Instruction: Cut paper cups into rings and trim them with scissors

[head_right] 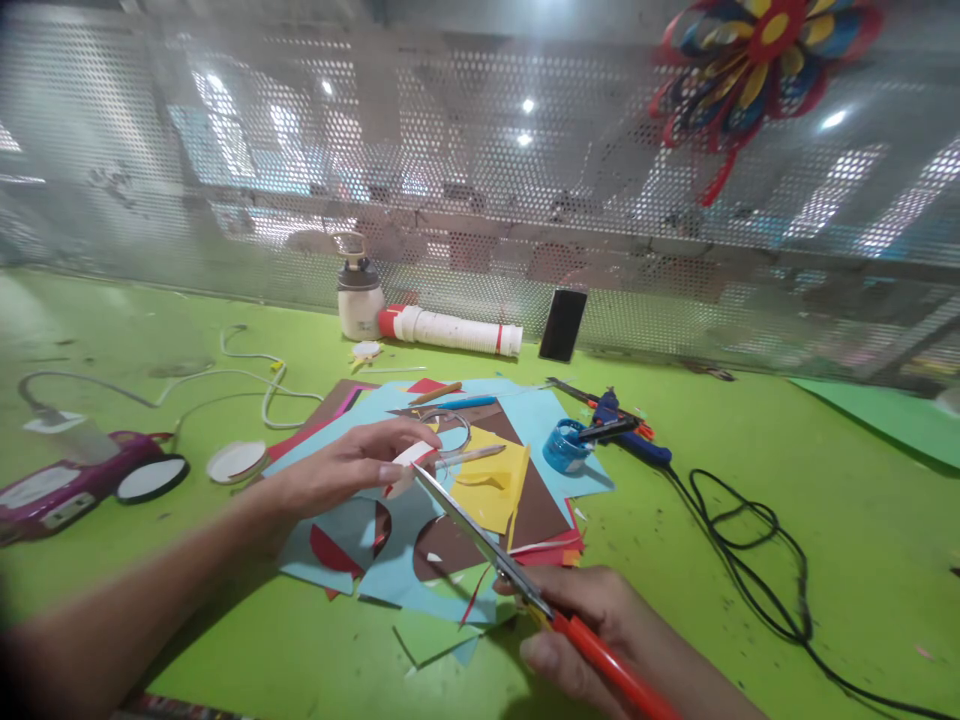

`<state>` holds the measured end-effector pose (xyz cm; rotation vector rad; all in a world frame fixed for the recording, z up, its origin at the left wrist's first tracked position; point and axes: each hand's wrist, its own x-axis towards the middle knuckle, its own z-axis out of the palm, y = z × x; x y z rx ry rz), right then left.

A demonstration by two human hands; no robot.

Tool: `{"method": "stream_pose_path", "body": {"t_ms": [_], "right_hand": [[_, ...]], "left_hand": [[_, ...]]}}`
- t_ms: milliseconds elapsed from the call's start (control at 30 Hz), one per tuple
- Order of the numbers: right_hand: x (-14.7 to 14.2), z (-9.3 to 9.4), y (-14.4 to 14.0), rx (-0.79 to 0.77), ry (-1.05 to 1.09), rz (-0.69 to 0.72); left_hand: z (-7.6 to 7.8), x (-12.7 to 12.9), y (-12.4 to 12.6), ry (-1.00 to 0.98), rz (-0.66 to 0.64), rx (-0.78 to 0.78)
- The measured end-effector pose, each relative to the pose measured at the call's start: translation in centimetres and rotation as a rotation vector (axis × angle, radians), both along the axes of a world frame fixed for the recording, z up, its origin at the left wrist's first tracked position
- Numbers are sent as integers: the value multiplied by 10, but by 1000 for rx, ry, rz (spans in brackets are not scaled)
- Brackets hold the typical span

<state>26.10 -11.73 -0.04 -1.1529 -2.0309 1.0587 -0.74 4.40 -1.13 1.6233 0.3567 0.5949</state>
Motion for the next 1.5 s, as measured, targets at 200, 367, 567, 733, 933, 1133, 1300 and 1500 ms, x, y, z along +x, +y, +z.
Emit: {"method": "stream_pose_path", "body": {"t_ms": [200, 367, 567, 733, 933, 1133, 1300, 1500], "right_hand": [[1, 3, 0, -87, -39, 16], [2, 4, -5, 56, -68, -14], [6, 1, -10, 54, -209, -81], [11, 1, -17, 42, -265, -212], [6, -3, -10, -142, -166, -166], [-6, -8, -2, -33, -96, -271], [-21, -5, -9, 142, -142, -307], [-20, -22, -10, 219, -363, -342]], "left_hand": [[0, 0, 1, 9, 5, 5], [2, -1, 0, -6, -14, -6], [2, -4, 3, 61, -26, 4], [-1, -7, 5, 87, -48, -9], [-1, -5, 3, 10, 21, -6], [5, 3, -6, -98, 127, -9], [6, 10, -11, -57, 284, 66], [-4, 14, -9, -72, 415, 148]]}}
